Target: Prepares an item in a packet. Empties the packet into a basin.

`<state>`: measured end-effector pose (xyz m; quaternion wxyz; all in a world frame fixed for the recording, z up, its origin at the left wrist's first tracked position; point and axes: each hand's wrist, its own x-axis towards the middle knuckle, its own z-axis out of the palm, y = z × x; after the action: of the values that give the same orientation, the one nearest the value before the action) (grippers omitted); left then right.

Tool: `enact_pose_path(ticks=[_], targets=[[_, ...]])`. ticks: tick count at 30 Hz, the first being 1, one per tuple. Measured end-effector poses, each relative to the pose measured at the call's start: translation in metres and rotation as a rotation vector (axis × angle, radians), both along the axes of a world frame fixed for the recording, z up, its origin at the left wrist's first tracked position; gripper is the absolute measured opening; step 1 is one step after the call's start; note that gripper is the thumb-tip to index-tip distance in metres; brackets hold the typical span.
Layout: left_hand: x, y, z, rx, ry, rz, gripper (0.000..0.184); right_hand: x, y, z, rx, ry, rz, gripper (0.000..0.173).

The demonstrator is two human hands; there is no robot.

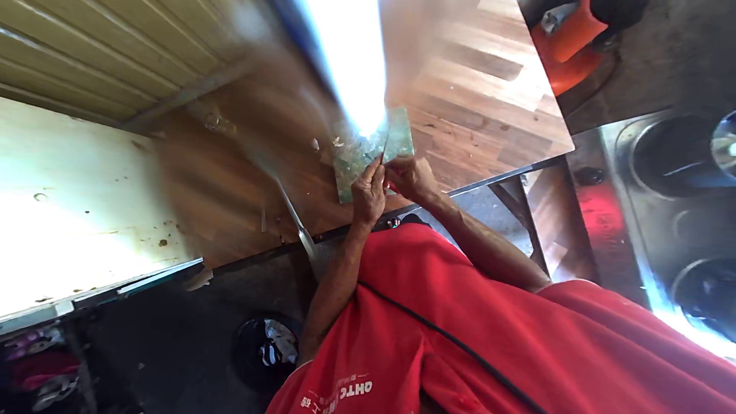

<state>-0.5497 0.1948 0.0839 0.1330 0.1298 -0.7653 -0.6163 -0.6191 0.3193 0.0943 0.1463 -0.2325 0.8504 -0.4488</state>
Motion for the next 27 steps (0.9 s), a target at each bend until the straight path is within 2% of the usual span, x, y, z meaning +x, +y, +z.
enact_pose_path(ticks=[4, 7, 9, 11, 14, 17, 19, 22, 24, 27], targets=[[-0.006, -0.031, 0.006, 0.120, -0.226, 0.166, 0.036, 0.002, 0.006, 0.002, 0.057, 0.034, -0.019, 0.023], [0.004, -0.050, 0.024, 0.251, -0.278, 0.100, 0.038, -0.002, 0.015, -0.006, 0.006, 0.041, -0.050, 0.022], [-0.001, -0.052, 0.029, 0.249, -0.238, 0.087, 0.038, -0.004, 0.017, -0.016, -0.089, 0.025, -0.076, 0.021], [-0.010, -0.050, 0.020, 0.033, -0.277, 0.098, 0.039, -0.006, 0.021, -0.022, -0.198, -0.022, -0.093, 0.020], [-0.019, -0.048, -0.013, -0.412, -0.495, 0.010, 0.045, -0.011, 0.030, -0.027, -0.362, -0.087, -0.064, 0.020], [-0.026, -0.048, -0.051, -0.639, -0.652, -0.110, 0.053, -0.012, 0.034, -0.023, -0.472, -0.130, -0.018, 0.020], [-0.032, -0.047, -0.071, -0.706, -0.674, -0.169, 0.054, -0.008, 0.037, -0.019, -0.473, -0.151, -0.022, 0.019], [-0.036, -0.046, -0.081, -0.766, -0.634, -0.210, 0.061, 0.001, 0.044, -0.004, -0.338, -0.156, -0.030, 0.020], [-0.037, -0.046, -0.074, -0.750, -0.601, -0.154, 0.068, 0.004, 0.044, 0.003, -0.285, -0.120, 0.006, 0.021], [-0.028, -0.043, -0.065, -0.675, -0.464, 0.000, 0.068, 0.009, 0.043, 0.006, -0.271, -0.105, 0.033, 0.021]])
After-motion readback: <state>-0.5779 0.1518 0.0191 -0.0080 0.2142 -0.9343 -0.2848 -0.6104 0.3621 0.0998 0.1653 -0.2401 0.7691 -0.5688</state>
